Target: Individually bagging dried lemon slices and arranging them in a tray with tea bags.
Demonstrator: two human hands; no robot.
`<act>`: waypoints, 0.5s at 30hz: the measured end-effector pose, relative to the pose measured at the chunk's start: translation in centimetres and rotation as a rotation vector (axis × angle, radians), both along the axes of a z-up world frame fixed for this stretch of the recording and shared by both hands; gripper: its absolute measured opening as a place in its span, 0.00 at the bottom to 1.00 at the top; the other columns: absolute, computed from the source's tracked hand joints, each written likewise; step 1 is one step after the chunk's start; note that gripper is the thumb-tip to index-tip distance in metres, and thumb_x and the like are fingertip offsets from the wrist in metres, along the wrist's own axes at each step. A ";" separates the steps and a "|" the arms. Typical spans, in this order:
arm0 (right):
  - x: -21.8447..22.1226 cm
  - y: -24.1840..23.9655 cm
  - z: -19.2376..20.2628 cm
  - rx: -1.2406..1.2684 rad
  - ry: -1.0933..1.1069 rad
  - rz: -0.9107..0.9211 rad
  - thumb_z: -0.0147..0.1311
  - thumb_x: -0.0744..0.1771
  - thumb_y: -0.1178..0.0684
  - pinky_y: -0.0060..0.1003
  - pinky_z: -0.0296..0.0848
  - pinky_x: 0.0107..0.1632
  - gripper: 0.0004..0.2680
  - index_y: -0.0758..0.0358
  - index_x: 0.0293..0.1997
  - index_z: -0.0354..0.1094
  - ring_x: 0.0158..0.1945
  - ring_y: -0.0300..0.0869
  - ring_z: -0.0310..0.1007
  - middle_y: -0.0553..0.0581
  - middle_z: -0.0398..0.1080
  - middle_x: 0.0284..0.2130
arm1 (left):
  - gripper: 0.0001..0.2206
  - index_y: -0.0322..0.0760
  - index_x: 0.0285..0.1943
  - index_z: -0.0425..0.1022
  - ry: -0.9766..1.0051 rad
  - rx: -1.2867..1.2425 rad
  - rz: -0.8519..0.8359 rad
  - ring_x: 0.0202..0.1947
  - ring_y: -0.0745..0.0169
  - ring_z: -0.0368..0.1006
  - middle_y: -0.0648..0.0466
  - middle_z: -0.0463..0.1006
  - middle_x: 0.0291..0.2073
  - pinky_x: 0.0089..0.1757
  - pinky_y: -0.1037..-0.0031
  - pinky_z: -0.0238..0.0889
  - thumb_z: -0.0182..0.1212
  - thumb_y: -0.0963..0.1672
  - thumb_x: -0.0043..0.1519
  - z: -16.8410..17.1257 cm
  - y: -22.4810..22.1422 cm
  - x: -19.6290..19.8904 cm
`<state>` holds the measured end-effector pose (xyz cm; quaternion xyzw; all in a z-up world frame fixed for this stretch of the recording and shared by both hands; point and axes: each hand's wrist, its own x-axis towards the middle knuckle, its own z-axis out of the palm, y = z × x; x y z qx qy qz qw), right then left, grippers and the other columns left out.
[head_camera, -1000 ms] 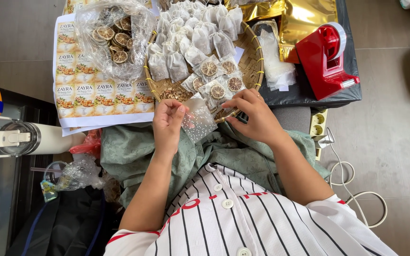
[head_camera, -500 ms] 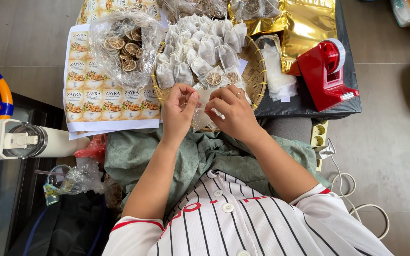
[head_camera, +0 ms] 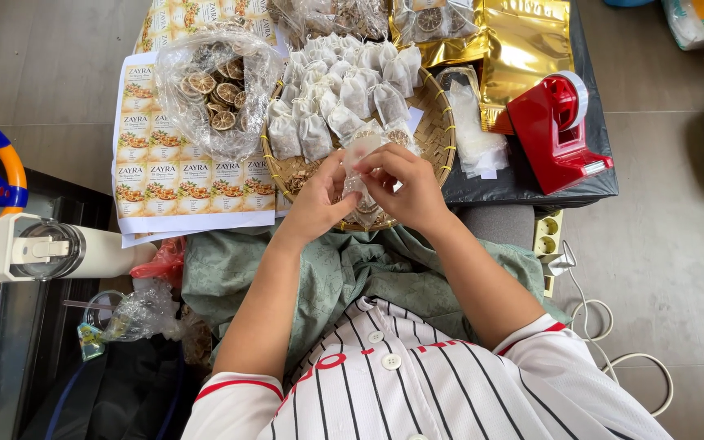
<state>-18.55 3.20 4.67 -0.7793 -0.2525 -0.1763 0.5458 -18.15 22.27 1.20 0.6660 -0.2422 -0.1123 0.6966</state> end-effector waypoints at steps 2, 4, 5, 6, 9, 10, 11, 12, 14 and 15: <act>0.0 -0.4 0.3 -0.052 -0.002 0.023 0.59 0.62 0.68 0.31 0.72 0.27 0.08 0.59 0.37 0.75 0.24 0.42 0.73 0.54 0.75 0.35 | 0.30 0.48 0.73 0.61 -0.091 0.118 0.058 0.53 0.62 0.73 0.50 0.79 0.52 0.54 0.68 0.67 0.62 0.37 0.61 1.2 0.4 0.1; 0.2 -0.8 0.3 -0.105 -0.001 0.048 0.58 0.62 0.68 0.31 0.72 0.27 0.07 0.60 0.35 0.75 0.25 0.42 0.74 0.55 0.75 0.36 | 0.30 0.48 0.71 0.65 -0.180 0.236 0.118 0.55 0.52 0.74 0.48 0.79 0.52 0.57 0.61 0.65 0.63 0.37 0.58 2.0 0.6 0.3; 0.3 -0.9 0.2 -0.176 -0.026 0.056 0.59 0.62 0.66 0.33 0.73 0.27 0.06 0.60 0.37 0.74 0.25 0.45 0.75 0.56 0.76 0.38 | 0.31 0.46 0.71 0.66 -0.237 0.286 0.132 0.57 0.48 0.73 0.46 0.78 0.54 0.58 0.58 0.64 0.61 0.35 0.55 2.2 0.7 0.4; 0.4 -1.1 0.0 -0.247 -0.048 0.063 0.61 0.62 0.65 0.36 0.74 0.27 0.06 0.61 0.38 0.73 0.26 0.47 0.77 0.57 0.77 0.40 | 0.33 0.45 0.70 0.67 -0.291 0.337 0.144 0.59 0.44 0.72 0.44 0.77 0.55 0.60 0.56 0.62 0.59 0.33 0.53 2.4 0.8 0.5; 1.9 -1.7 -2.4 -0.318 -0.110 0.089 0.61 0.62 0.63 0.40 0.73 0.27 0.06 0.63 0.40 0.72 0.26 0.50 0.77 0.60 0.76 0.39 | 0.32 0.46 0.69 0.68 -0.398 0.432 0.192 0.58 0.45 0.72 0.48 0.75 0.56 0.58 0.54 0.64 0.60 0.33 0.53 1.2 0.6 1.6; 2.1 -1.6 -2.0 -0.318 -0.111 0.089 0.61 0.62 0.63 0.40 0.73 0.27 0.06 0.63 0.40 0.72 0.26 0.50 0.77 0.60 0.76 0.39 | 0.32 0.46 0.69 0.68 -0.399 0.433 0.192 0.58 0.45 0.72 0.48 0.75 0.56 0.58 0.54 0.64 0.60 0.33 0.53 0.5 0.6 1.9; 2.3 -1.5 -1.7 -0.324 -0.141 0.112 0.60 0.63 0.64 0.39 0.73 0.28 0.07 0.64 0.41 0.73 0.28 0.49 0.77 0.60 0.77 0.41 | 0.31 0.45 0.69 0.67 -0.450 0.481 0.204 0.57 0.42 0.72 0.47 0.74 0.55 0.56 0.52 0.66 0.59 0.33 0.53 -0.3 0.6 2.3; 2.5 -1.4 -1.2 -0.330 -0.173 0.134 0.59 0.63 0.65 0.39 0.74 0.29 0.07 0.64 0.43 0.75 0.30 0.49 0.78 0.60 0.77 0.43 | 0.31 0.44 0.69 0.66 -0.504 0.529 0.215 0.55 0.40 0.73 0.45 0.73 0.54 0.55 0.50 0.68 0.58 0.34 0.54 -0.9 0.6 2.7; 2.7 -1.5 -2.1 -0.306 -0.172 0.128 0.61 0.63 0.64 0.40 0.73 0.30 0.06 0.63 0.41 0.75 0.29 0.51 0.76 0.60 0.76 0.38 | 0.31 0.45 0.69 0.66 -0.470 0.504 0.206 0.56 0.39 0.72 0.47 0.72 0.54 0.55 0.49 0.67 0.60 0.34 0.54 -0.7 0.5 2.6; 2.8 -1.6 -2.6 -0.282 -0.169 0.122 0.63 0.63 0.62 0.42 0.72 0.31 0.05 0.63 0.39 0.76 0.29 0.53 0.74 0.59 0.74 0.33 | 0.31 0.47 0.68 0.66 -0.434 0.479 0.196 0.56 0.38 0.72 0.48 0.71 0.55 0.56 0.48 0.67 0.62 0.35 0.53 -0.6 0.5 2.6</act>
